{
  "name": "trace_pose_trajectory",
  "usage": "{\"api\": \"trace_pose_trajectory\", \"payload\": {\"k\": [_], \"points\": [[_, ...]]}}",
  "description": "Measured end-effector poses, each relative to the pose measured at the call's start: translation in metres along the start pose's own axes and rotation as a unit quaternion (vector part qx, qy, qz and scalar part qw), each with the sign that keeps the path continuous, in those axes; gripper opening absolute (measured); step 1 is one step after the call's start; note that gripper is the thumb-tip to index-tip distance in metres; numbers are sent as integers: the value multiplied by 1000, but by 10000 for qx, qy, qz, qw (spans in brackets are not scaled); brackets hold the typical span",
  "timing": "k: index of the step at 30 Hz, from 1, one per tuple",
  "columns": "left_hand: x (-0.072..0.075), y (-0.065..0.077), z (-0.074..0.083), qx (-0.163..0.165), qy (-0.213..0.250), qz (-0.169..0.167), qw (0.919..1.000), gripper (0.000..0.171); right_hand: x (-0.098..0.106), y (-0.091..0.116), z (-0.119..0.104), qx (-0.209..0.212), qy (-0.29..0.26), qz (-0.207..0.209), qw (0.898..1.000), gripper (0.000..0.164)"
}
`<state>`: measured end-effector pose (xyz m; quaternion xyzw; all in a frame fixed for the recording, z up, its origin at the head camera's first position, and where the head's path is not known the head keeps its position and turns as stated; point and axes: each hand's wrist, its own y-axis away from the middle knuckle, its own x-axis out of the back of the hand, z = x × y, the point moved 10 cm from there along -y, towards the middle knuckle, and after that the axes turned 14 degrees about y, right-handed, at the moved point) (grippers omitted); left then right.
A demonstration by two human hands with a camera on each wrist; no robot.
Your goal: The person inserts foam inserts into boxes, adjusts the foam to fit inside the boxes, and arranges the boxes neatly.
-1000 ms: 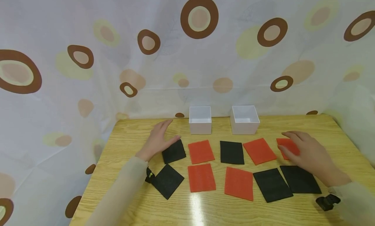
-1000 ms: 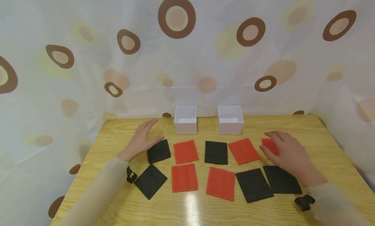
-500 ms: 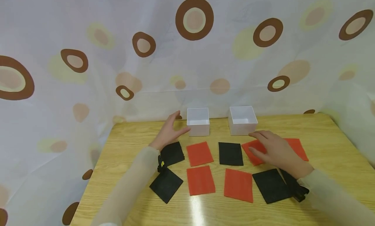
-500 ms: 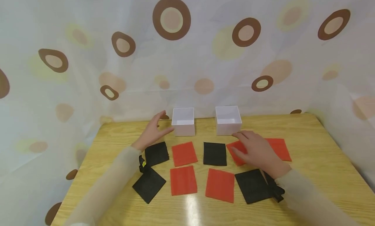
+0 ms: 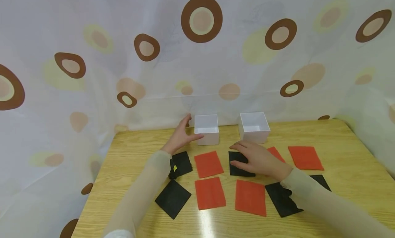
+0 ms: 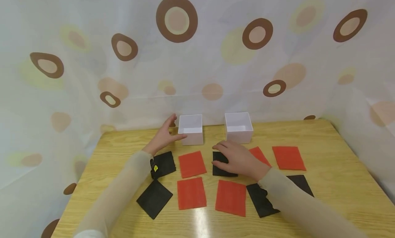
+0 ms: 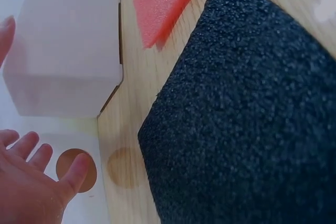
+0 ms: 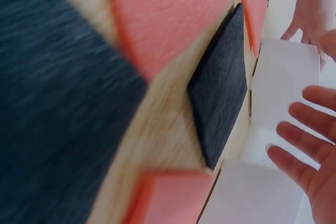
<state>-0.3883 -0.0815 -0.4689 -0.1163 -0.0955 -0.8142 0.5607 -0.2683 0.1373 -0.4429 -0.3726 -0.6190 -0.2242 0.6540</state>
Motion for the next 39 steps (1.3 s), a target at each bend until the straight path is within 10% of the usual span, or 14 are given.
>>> {"api": "trace_pose_trajectory", "payload": {"k": [20, 39], "points": [[-13, -8, -10, 212, 145, -313, 9992, 113, -54, -42, -38, 661, -268, -1701, 9828, 91], [-13, -11, -8, 98, 191, -382, 9990, 108, -66, -49, -36, 795, -300, -1963, 9769, 87]]}}
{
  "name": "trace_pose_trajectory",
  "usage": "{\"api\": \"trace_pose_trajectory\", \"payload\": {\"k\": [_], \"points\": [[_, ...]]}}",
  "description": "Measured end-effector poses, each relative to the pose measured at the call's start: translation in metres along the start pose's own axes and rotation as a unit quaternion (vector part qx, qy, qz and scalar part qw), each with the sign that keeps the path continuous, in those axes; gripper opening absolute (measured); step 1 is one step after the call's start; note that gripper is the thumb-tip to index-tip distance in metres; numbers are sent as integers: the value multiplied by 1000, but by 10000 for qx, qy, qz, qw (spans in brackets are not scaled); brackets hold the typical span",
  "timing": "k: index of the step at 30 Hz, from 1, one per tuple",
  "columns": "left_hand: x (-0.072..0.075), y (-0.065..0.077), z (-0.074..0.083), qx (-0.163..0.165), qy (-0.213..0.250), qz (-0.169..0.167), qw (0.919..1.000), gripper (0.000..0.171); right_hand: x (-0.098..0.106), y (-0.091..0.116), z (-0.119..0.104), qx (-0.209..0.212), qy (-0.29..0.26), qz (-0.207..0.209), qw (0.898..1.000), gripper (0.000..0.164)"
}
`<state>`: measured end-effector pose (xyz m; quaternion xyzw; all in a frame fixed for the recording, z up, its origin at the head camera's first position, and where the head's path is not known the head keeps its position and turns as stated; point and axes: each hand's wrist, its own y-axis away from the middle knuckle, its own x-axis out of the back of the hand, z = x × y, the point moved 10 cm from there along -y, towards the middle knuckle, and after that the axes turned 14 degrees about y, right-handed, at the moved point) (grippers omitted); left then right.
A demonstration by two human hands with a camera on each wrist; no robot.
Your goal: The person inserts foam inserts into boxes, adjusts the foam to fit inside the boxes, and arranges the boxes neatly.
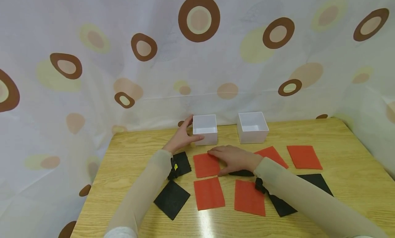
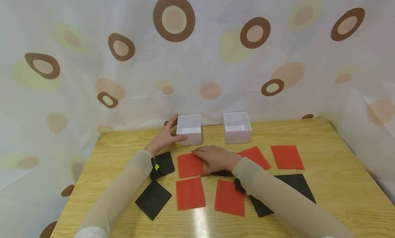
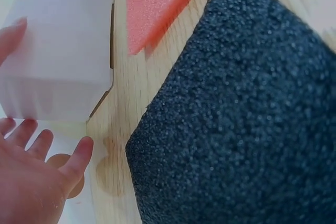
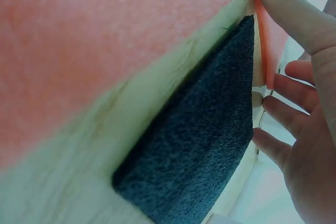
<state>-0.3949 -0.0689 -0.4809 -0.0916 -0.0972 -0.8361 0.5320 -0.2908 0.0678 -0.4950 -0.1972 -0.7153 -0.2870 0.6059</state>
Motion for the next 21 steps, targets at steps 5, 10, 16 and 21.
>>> {"api": "trace_pose_trajectory", "payload": {"k": [5, 10, 16, 21], "points": [[-1, -1, 1, -74, 180, -56, 9998, 108, 0, 1, 1, 1, 106, 76, 9999, 91], [0, -1, 1, -80, 295, -65, 9995, 106, 1, 0, -1, 81, 203, 194, 9996, 94], [-1, -1, 1, -127, 379, -123, 9991, 103, 3, 0, -1, -12, 200, 292, 9994, 94], [-1, 0, 2, -132, 475, -109, 9987, 101, 3, -1, 0, -111, 201, 305, 9993, 87]]}}
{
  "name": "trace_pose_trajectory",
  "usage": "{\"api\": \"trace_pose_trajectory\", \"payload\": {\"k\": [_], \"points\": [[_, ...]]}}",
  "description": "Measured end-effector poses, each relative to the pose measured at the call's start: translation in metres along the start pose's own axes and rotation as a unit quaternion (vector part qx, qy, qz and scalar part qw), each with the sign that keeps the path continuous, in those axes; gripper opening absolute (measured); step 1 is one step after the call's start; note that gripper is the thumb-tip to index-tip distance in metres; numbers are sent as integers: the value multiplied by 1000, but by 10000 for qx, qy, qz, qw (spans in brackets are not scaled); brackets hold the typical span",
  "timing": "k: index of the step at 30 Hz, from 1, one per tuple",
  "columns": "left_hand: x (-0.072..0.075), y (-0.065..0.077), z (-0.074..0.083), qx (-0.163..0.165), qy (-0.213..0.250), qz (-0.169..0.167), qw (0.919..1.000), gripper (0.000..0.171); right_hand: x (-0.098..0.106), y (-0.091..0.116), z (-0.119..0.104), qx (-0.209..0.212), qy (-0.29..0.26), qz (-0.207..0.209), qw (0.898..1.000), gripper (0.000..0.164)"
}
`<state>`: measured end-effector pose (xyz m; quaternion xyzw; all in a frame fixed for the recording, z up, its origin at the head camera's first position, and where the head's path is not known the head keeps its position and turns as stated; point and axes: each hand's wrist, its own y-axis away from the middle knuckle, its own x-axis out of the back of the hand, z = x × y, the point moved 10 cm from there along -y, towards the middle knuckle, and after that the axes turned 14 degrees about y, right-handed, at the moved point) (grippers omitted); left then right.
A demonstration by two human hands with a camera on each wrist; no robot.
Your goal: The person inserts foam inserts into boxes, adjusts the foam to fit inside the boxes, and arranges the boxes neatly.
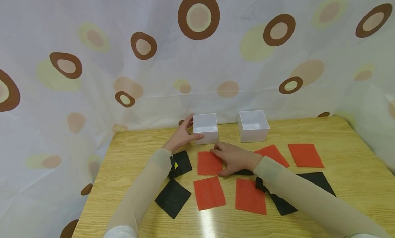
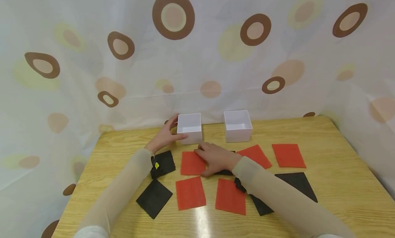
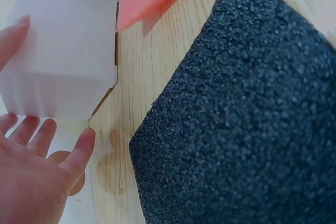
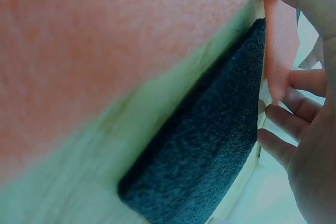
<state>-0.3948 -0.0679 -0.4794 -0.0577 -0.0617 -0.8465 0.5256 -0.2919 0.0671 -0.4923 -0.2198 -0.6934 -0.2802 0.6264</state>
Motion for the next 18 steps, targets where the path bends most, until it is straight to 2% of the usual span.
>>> {"api": "trace_pose_trajectory", "payload": {"k": [7, 13, 18], "points": [[1, 0, -1, -48, 48, 0, 10000, 101, 0, 2, -1, 4, 28, -124, 9999, 82], [1, 0, -1, -61, 247, -27, 9997, 99, 8, 8, -4, 139, -151, 30, 9998, 80], [1, 0, -3, 45, 335, -21, 9994, 100, 19, 20, 0, 83, -352, 67, 9993, 81]]}}
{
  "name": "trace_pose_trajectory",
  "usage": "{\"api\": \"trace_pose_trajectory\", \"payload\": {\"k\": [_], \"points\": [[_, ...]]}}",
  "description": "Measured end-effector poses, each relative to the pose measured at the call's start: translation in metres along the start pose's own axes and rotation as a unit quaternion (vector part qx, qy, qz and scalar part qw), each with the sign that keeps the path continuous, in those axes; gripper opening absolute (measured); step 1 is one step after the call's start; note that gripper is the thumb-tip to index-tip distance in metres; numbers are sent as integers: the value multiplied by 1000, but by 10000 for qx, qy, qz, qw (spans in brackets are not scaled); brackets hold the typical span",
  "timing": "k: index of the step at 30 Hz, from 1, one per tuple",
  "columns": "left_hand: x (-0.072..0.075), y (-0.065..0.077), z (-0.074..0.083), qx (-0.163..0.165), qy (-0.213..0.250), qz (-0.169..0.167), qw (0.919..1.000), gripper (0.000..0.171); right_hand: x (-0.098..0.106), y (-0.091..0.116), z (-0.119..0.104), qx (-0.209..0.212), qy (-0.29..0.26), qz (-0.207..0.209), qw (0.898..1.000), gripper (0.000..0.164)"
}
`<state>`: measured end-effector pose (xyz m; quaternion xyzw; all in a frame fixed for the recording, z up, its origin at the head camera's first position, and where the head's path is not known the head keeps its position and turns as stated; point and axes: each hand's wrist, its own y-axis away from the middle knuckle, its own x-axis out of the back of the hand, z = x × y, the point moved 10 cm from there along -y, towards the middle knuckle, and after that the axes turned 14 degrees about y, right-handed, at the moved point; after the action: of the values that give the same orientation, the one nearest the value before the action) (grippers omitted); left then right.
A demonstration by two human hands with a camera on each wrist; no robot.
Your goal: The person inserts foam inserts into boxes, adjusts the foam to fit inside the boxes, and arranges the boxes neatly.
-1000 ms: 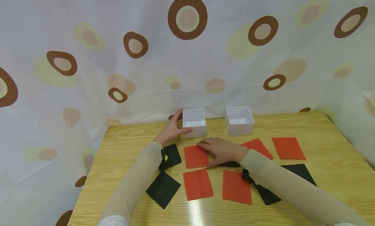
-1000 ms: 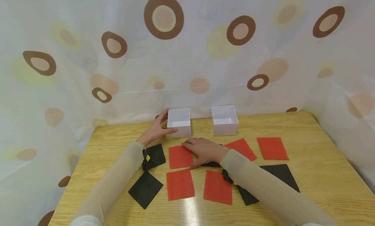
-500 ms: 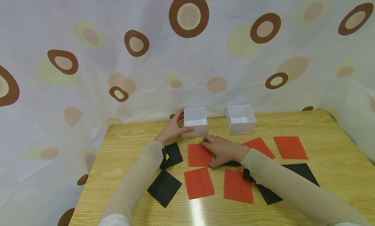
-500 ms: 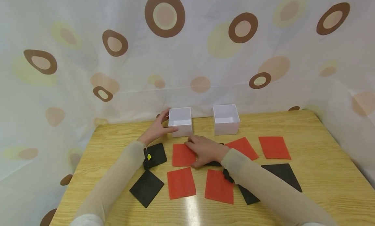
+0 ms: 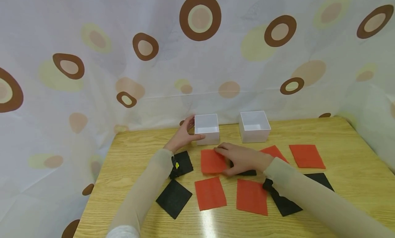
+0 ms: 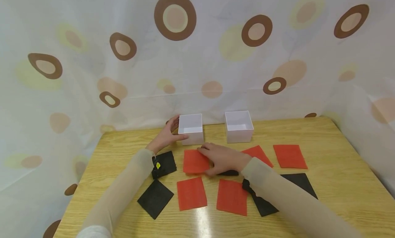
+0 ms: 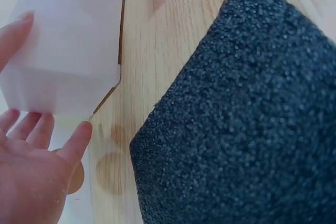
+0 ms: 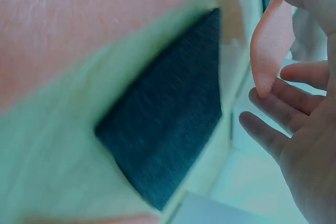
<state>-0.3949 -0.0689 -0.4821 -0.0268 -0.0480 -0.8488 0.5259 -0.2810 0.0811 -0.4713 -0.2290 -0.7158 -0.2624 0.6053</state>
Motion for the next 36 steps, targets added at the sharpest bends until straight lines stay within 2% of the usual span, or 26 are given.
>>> {"api": "trace_pose_trajectory", "payload": {"k": [5, 9, 15, 20, 25, 36], "points": [[0, -1, 0, 5, 32, -8, 10000, 100, 18, 16, 8, -167, -107, 42, 9998, 78], [0, -2, -2, 8, 86, 1, 10000, 100, 41, 25, 16, -269, 23, 290, 9992, 76], [1, -3, -4, 5, 202, -33, 9998, 100, 75, 26, 31, -431, 236, 590, 9970, 75], [2, -3, -3, -7, 297, -94, 9995, 100, 94, 14, 37, -306, 478, 742, 9956, 74], [1, -4, -4, -4, 323, -158, 9994, 102, 107, -3, 41, -207, 433, 855, 9952, 69], [1, -4, -6, -18, 316, -162, 9994, 101, 107, -46, 45, -78, 472, 829, 9954, 67]]}}
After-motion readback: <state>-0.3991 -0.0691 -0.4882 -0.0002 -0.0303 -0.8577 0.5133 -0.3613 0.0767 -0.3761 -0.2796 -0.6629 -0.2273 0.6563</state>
